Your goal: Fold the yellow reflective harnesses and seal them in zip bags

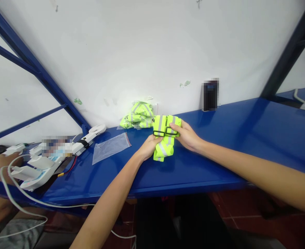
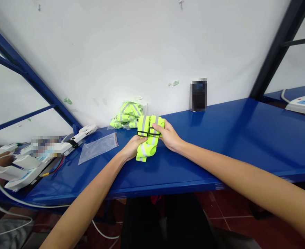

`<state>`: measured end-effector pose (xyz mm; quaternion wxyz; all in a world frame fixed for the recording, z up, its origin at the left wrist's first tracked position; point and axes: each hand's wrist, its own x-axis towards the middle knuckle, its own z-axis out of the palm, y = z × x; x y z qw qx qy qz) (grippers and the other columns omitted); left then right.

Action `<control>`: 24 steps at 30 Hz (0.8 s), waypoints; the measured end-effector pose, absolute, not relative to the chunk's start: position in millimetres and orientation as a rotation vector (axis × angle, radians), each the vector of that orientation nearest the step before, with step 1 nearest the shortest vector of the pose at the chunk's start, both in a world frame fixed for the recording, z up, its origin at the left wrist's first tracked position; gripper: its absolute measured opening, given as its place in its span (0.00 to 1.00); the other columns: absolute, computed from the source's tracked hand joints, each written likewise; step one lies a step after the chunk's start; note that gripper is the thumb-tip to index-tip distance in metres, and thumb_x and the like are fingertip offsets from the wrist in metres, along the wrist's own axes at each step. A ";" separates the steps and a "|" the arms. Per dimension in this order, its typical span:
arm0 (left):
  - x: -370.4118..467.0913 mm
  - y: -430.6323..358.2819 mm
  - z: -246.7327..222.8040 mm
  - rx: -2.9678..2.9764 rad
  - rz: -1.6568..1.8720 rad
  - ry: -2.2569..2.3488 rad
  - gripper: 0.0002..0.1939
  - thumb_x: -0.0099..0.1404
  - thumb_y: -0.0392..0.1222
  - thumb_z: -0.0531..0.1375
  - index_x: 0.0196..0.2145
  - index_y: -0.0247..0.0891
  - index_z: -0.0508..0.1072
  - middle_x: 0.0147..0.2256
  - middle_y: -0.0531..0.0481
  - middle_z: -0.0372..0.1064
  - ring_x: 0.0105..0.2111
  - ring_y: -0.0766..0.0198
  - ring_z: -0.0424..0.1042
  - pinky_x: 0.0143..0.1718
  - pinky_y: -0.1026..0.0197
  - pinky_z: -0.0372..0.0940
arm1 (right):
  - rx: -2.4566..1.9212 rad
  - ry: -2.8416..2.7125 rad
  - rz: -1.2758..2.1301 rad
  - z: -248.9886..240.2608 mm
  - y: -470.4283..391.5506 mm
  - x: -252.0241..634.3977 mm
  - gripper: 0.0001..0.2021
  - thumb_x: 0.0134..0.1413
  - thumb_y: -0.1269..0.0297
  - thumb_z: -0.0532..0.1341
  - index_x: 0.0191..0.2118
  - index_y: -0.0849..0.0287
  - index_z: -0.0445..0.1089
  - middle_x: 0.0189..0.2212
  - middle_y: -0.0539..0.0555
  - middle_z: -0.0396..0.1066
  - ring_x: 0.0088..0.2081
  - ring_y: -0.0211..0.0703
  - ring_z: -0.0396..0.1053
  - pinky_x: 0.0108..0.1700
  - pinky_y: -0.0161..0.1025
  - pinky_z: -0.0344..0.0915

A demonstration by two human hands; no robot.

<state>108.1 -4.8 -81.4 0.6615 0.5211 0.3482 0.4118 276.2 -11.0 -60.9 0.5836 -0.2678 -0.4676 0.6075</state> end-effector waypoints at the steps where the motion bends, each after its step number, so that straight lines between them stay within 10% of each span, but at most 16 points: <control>1: 109.9 -7.0 -79.3 1.152 0.906 0.757 0.22 0.53 0.45 0.68 0.43 0.30 0.74 0.39 0.39 0.77 0.38 0.53 0.77 0.45 0.54 0.67 | -0.618 -1.115 1.393 -61.8 -11.4 275.8 0.14 0.51 0.59 0.65 0.42 0.54 0.65 0.43 0.52 0.74 0.44 0.46 0.72 0.46 0.45 0.72; 7: 119.3 -16.7 -65.8 0.995 0.972 0.657 0.20 0.59 0.36 0.62 0.50 0.33 0.69 0.42 0.40 0.76 0.41 0.53 0.77 0.48 0.50 0.69 | -0.727 -1.424 1.009 -66.9 -11.4 280.9 0.19 0.54 0.52 0.63 0.48 0.49 0.60 0.37 0.49 0.70 0.34 0.43 0.70 0.33 0.38 0.70; 13: 110.3 -17.0 -57.3 0.879 1.033 0.648 0.23 0.62 0.41 0.57 0.55 0.40 0.62 0.44 0.44 0.74 0.41 0.52 0.77 0.44 0.43 0.71 | -0.722 -1.828 0.605 -61.2 -14.9 293.6 0.14 0.58 0.59 0.60 0.48 0.54 0.62 0.50 0.57 0.69 0.49 0.52 0.69 0.50 0.47 0.65; 17: 106.9 -19.3 -57.9 1.021 1.009 0.670 0.32 0.60 0.44 0.61 0.60 0.45 0.56 0.45 0.45 0.73 0.39 0.51 0.78 0.41 0.42 0.72 | -0.682 -1.924 0.609 -60.0 -17.0 295.6 0.10 0.60 0.62 0.57 0.46 0.54 0.60 0.62 0.59 0.61 0.57 0.55 0.65 0.54 0.50 0.62; 24: 109.1 -21.3 -61.7 1.241 0.994 0.738 0.55 0.54 0.39 0.69 0.66 0.53 0.35 0.42 0.46 0.74 0.34 0.55 0.79 0.40 0.47 0.72 | -0.772 -1.926 0.494 -63.6 -13.2 295.1 0.19 0.57 0.63 0.59 0.55 0.52 0.61 0.53 0.55 0.71 0.51 0.54 0.70 0.52 0.50 0.65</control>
